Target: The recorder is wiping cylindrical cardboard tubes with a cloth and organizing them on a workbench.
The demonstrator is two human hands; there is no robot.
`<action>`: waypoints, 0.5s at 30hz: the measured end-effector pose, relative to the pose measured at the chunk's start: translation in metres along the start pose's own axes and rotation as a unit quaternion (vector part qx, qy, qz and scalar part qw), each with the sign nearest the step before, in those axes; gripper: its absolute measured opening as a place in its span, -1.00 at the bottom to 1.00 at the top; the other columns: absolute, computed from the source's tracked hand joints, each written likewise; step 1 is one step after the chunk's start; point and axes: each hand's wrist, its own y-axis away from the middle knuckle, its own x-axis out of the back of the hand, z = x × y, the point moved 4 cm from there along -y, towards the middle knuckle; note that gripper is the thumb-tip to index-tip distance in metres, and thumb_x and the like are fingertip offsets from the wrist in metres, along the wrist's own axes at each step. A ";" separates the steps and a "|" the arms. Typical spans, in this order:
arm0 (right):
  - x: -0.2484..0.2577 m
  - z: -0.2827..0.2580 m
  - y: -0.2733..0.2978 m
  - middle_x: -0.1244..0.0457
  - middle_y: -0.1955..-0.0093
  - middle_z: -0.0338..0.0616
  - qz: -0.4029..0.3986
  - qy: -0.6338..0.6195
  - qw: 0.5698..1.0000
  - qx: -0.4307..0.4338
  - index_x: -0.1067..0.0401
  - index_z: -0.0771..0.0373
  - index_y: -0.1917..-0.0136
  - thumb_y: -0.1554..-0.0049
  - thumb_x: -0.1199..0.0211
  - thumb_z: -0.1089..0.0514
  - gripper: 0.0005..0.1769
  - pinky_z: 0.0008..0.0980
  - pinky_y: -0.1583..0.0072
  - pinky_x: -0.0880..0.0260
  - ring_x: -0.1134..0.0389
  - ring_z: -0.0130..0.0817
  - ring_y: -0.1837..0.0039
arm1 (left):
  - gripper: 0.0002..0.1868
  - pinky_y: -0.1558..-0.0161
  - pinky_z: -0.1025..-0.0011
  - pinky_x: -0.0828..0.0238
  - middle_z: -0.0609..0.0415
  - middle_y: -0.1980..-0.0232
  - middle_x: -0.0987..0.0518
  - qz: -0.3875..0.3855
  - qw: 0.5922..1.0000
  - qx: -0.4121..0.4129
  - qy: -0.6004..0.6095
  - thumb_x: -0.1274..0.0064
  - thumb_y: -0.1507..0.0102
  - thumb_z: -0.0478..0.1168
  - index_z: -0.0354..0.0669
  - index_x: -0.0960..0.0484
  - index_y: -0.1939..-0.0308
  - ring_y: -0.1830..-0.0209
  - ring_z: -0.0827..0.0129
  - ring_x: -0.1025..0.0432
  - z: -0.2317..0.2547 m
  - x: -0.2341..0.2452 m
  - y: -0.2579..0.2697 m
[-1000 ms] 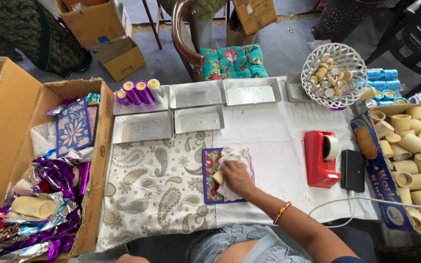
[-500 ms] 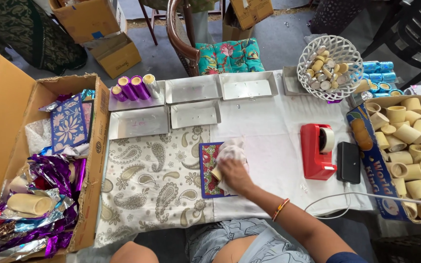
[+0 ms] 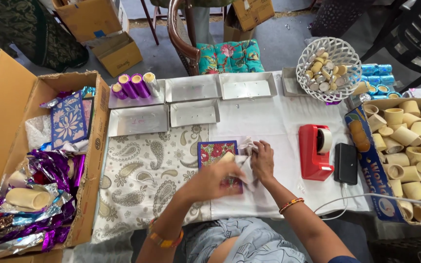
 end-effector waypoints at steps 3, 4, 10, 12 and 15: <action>-0.001 -0.014 0.024 -0.21 -0.36 0.18 0.018 0.172 0.973 0.155 -0.43 0.17 -0.25 -0.08 -0.32 0.12 -0.55 0.07 -0.29 -0.23 -0.22 0.09 -0.34 | -0.51 -0.23 0.20 -0.36 0.03 -0.11 -0.55 0.117 0.951 0.230 -0.173 -0.26 -0.21 0.10 -0.05 -0.58 -0.09 -0.17 0.19 -0.44 -0.131 -0.029 -0.020; -0.007 -0.017 0.030 -0.16 -0.42 0.21 0.000 0.241 0.945 0.222 -0.44 0.17 -0.23 -0.02 -0.38 0.05 -0.50 0.16 -0.32 -0.14 -0.17 0.17 -0.40 | -0.45 -0.25 0.15 -0.31 -0.03 -0.14 -0.52 0.138 0.922 0.275 -0.235 -0.27 -0.20 0.10 -0.09 -0.54 -0.14 -0.21 0.13 -0.39 -0.173 -0.039 -0.024; -0.009 0.012 0.042 -0.30 -0.28 -0.06 -0.153 0.124 0.951 0.238 -0.40 0.18 -0.26 -0.01 -0.35 0.23 -0.48 -0.16 -0.28 -0.34 -0.33 -0.06 -0.28 | -0.24 -0.28 0.16 -0.31 -0.11 -0.27 -0.45 0.239 0.873 0.366 -0.214 -0.24 -0.18 0.08 -0.08 -0.35 -0.38 -0.25 0.06 -0.35 -0.261 -0.085 -0.004; -0.004 -0.004 0.044 -0.32 -0.21 -0.05 -0.170 0.072 0.958 0.218 -0.39 0.19 -0.27 -0.02 -0.37 0.20 -0.48 -0.18 -0.22 -0.40 -0.37 -0.07 -0.21 | -0.27 -0.24 0.15 -0.34 -0.12 -0.28 -0.47 0.305 0.867 0.392 -0.043 -0.18 -0.22 0.08 -0.04 -0.34 -0.40 -0.23 0.08 -0.38 -0.284 -0.091 -0.004; 0.001 -0.047 0.051 -0.33 -0.11 -0.04 -0.191 0.005 0.959 0.210 -0.39 0.21 -0.25 -0.03 -0.41 0.15 -0.48 -0.19 -0.13 -0.45 -0.42 -0.08 -0.11 | -0.35 -0.13 0.22 -0.42 -0.11 -0.28 -0.52 0.376 0.789 0.401 0.275 0.02 -0.32 0.11 0.04 -0.33 -0.46 -0.17 0.16 -0.46 -0.302 -0.112 0.000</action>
